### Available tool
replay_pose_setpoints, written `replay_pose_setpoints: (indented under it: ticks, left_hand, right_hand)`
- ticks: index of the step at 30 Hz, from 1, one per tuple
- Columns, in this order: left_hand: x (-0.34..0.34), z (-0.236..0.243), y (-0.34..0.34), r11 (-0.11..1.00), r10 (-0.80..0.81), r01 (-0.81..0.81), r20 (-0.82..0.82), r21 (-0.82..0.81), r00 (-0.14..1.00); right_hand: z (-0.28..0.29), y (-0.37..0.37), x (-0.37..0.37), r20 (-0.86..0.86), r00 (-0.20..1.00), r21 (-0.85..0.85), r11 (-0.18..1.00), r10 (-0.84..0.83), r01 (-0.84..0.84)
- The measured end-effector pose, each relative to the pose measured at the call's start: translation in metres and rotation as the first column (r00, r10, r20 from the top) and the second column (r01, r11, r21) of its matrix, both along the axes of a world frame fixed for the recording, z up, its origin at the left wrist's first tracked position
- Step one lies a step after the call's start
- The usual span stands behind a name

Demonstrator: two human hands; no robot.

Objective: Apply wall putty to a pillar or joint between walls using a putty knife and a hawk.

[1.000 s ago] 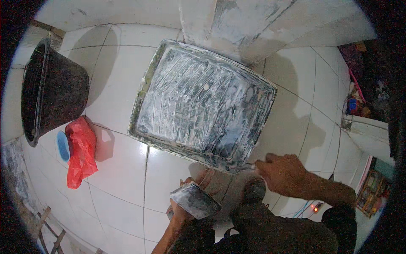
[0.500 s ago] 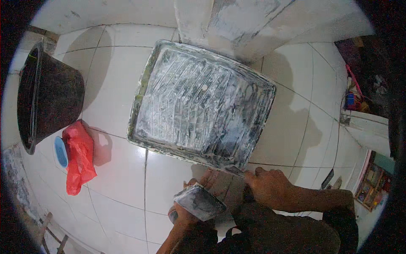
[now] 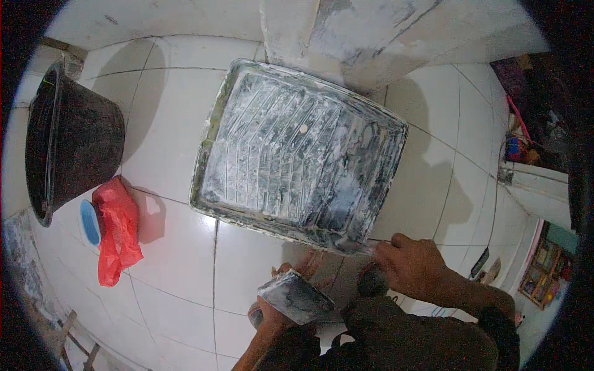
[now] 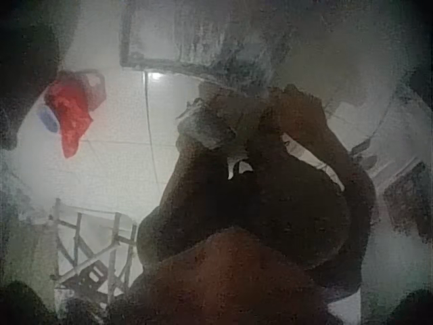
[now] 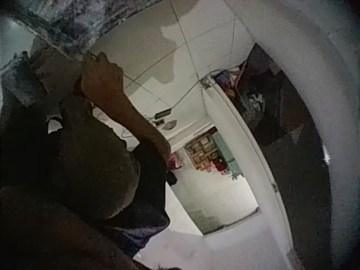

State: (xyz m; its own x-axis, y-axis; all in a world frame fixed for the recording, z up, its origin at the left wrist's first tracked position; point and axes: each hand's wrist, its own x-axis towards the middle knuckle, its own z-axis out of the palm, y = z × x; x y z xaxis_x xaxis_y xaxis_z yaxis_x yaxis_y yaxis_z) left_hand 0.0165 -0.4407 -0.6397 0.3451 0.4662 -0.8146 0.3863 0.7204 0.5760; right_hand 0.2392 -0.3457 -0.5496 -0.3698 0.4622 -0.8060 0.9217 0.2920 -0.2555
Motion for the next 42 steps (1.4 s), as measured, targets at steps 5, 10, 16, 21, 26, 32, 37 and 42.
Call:
replay_pose_setpoints:
  ticks: [5, 10, 16, 21, 26, 32, 37, 42]
  left_hand:
    - [0.002, -0.004, -0.003, 0.997, 0.075, -0.076, 0.068, 0.004, 0.995]
    - [0.006, -0.010, -0.005, 0.989, 0.146, -0.147, 0.112, 0.002, 0.983]
    - [0.012, -0.014, -0.007, 0.974, 0.223, -0.227, 0.163, 0.008, 0.961]
    - [0.011, -0.023, -0.008, 0.954, 0.291, -0.299, 0.211, 0.005, 0.933]
    - [0.013, -0.026, -0.022, 0.922, 0.377, -0.386, 0.256, -0.014, 0.890]
    - [0.009, -0.032, -0.027, 0.882, 0.459, -0.469, 0.314, -0.048, 0.831]
    - [0.016, -0.037, -0.030, 0.841, 0.524, -0.538, 0.354, -0.067, 0.775]
    - [0.011, -0.044, -0.039, 0.791, 0.587, -0.604, 0.400, -0.099, 0.703]
  right_hand:
    - [-0.018, -0.014, 0.022, -0.068, 0.997, -0.024, 0.999, 0.026, -0.028]
    - [-0.034, -0.005, 0.010, -0.063, 0.995, -0.058, 0.995, 0.076, -0.080]
    - [-0.053, -0.015, -0.001, -0.115, 0.993, -0.014, 1.000, 0.013, -0.015]
    - [-0.048, -0.018, 0.001, -0.118, 0.992, 0.114, 0.991, -0.052, 0.066]
    - [-0.041, -0.020, 0.029, -0.150, 0.984, 0.106, 0.988, -0.097, 0.114]
    - [-0.050, -0.016, 0.009, -0.081, 0.996, 0.080, 0.996, -0.028, 0.034]
    - [-0.063, -0.011, 0.007, -0.171, 0.985, 0.104, 0.994, -0.021, 0.040]
    - [-0.066, -0.003, 0.001, -0.313, 0.949, 0.175, 0.981, -0.028, 0.087]
